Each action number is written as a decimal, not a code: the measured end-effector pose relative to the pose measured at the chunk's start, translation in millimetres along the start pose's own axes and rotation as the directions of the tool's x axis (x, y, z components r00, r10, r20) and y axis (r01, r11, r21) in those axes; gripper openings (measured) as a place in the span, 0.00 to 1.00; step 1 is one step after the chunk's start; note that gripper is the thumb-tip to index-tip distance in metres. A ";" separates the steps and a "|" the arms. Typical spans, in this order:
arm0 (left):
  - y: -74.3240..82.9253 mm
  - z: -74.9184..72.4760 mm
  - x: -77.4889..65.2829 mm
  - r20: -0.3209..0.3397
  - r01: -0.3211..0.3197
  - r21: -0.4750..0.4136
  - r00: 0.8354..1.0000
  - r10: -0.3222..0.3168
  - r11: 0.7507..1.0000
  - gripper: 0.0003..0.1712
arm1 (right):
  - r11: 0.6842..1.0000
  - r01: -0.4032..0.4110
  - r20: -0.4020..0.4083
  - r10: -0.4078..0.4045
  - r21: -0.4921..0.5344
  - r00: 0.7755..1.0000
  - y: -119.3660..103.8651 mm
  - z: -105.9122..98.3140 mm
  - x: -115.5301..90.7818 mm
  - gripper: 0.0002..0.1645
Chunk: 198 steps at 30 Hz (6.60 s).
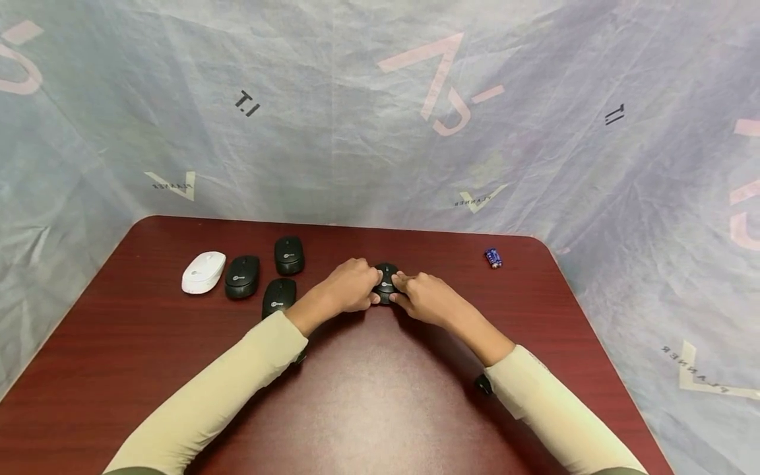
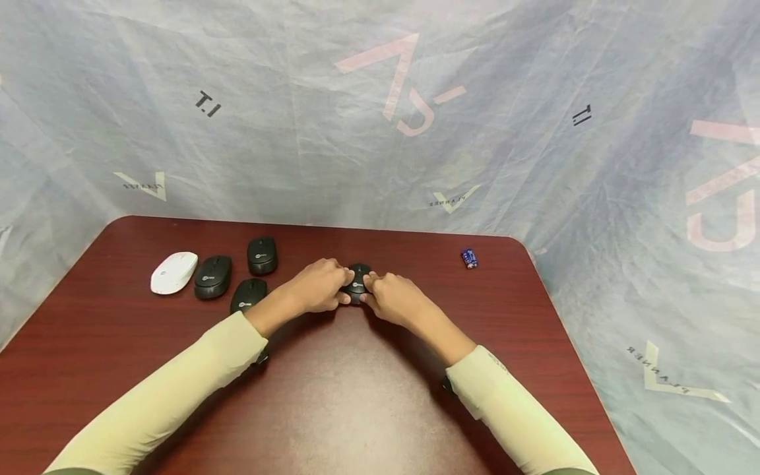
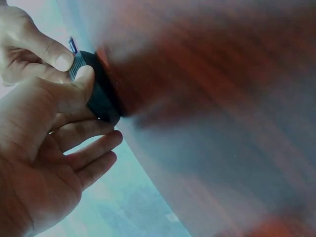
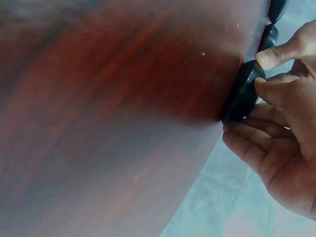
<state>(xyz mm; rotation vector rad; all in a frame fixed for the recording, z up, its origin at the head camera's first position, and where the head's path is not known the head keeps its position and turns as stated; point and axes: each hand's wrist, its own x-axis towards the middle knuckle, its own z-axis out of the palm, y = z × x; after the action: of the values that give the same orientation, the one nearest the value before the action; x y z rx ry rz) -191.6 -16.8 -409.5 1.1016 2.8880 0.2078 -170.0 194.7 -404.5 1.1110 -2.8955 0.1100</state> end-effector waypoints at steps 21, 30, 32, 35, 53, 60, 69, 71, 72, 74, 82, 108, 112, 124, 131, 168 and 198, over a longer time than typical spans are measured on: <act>21.8 6.8 -32.7 -0.078 -0.075 0.064 0.994 0.080 0.995 0.27 | 0.995 0.032 -0.072 -0.025 0.095 0.997 -16.9 1.0 -35.9 0.29; 18.8 10.0 -33.4 -0.071 -0.042 -0.158 0.997 0.031 0.987 0.44 | 0.970 -0.006 -0.001 0.007 0.242 1.000 -5.5 -0.3 -40.2 0.39; 18.9 12.1 -31.8 -0.048 -0.031 -0.200 0.999 0.022 0.979 0.46 | 0.968 0.004 0.002 -0.004 0.249 1.000 -3.7 1.5 -39.1 0.39; 17.5 14.8 -30.3 -0.020 -0.033 -0.238 0.999 0.029 0.971 0.44 | 0.968 0.014 0.000 -0.015 0.249 1.000 -2.7 3.2 -36.4 0.38; -6.2 12.1 -39.2 -0.055 -0.049 -0.509 0.998 0.024 0.859 0.32 | 0.966 0.034 -0.171 0.011 0.256 0.985 -4.2 1.7 -30.5 0.25; -7.6 11.9 -34.9 -0.187 -0.072 -0.562 0.981 -0.042 0.824 0.20 | 0.912 -0.061 -0.133 0.126 0.406 0.983 -6.3 -3.2 -22.1 0.22; 1.1 13.1 -34.9 -0.087 0.059 -0.781 0.975 -0.203 0.621 0.20 | 0.474 -0.243 0.108 0.294 0.846 0.950 -18.2 -7.1 -11.1 0.22; 3.5 13.0 -36.2 -0.042 0.086 -0.842 0.974 -0.225 0.532 0.21 | 0.379 -0.271 0.152 0.314 0.885 0.937 -20.2 -6.8 -9.6 0.23; 4.5 13.1 -36.9 -0.025 0.096 -0.863 0.973 -0.231 0.497 0.22 | 0.351 -0.281 0.167 0.323 0.893 0.932 -21.1 -6.8 -8.8 0.23; 6.3 13.1 -38.3 0.002 0.113 -0.891 0.970 -0.244 0.440 0.22 | 0.298 -0.303 0.194 0.344 0.905 0.919 -22.5 -6.5 -7.6 0.23; 8.9 14.5 -41.2 -0.021 0.127 -0.879 0.953 -0.304 0.459 0.21 | 0.248 -0.307 0.202 0.372 0.919 0.906 -27.6 -0.6 -6.5 0.21; 7.4 9.7 -43.3 0.025 0.071 -0.978 0.972 -0.233 0.194 0.27 | 0.282 -0.243 0.123 0.384 0.928 0.915 -29.2 -3.6 -7.4 0.21; 5.2 7.7 -44.7 0.038 0.084 -0.979 0.970 -0.242 0.184 0.28 | 0.352 -0.199 0.050 0.388 0.915 0.920 -26.6 -4.7 -4.9 0.22; 6.7 8.8 -49.1 0.082 0.133 -0.970 0.966 -0.244 0.204 0.32 | 0.376 -0.149 -0.065 0.502 0.915 0.862 -14.4 -9.7 3.1 0.17; 3.1 10.0 -54.2 0.095 0.146 -0.968 0.966 -0.242 0.203 0.32 | 0.322 -0.142 -0.038 0.492 0.936 0.870 -5.9 -10.4 -2.4 0.17; -2.7 10.8 -57.5 0.064 0.107 -0.981 0.966 -0.250 0.161 0.33 | 0.698 -0.485 0.174 0.470 0.527 0.865 41.7 8.4 -17.4 0.10; -5.7 10.0 -63.6 0.082 0.118 -0.980 0.972 -0.221 0.158 0.35 | 0.613 -0.540 0.185 0.545 0.577 0.817 93.1 -3.0 -46.7 0.15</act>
<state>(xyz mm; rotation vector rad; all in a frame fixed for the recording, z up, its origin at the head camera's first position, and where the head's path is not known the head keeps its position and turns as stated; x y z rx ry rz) -147.0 -62.2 -420.6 0.4147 1.9585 1.8272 -197.6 295.1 -409.3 0.1535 -3.1470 1.1375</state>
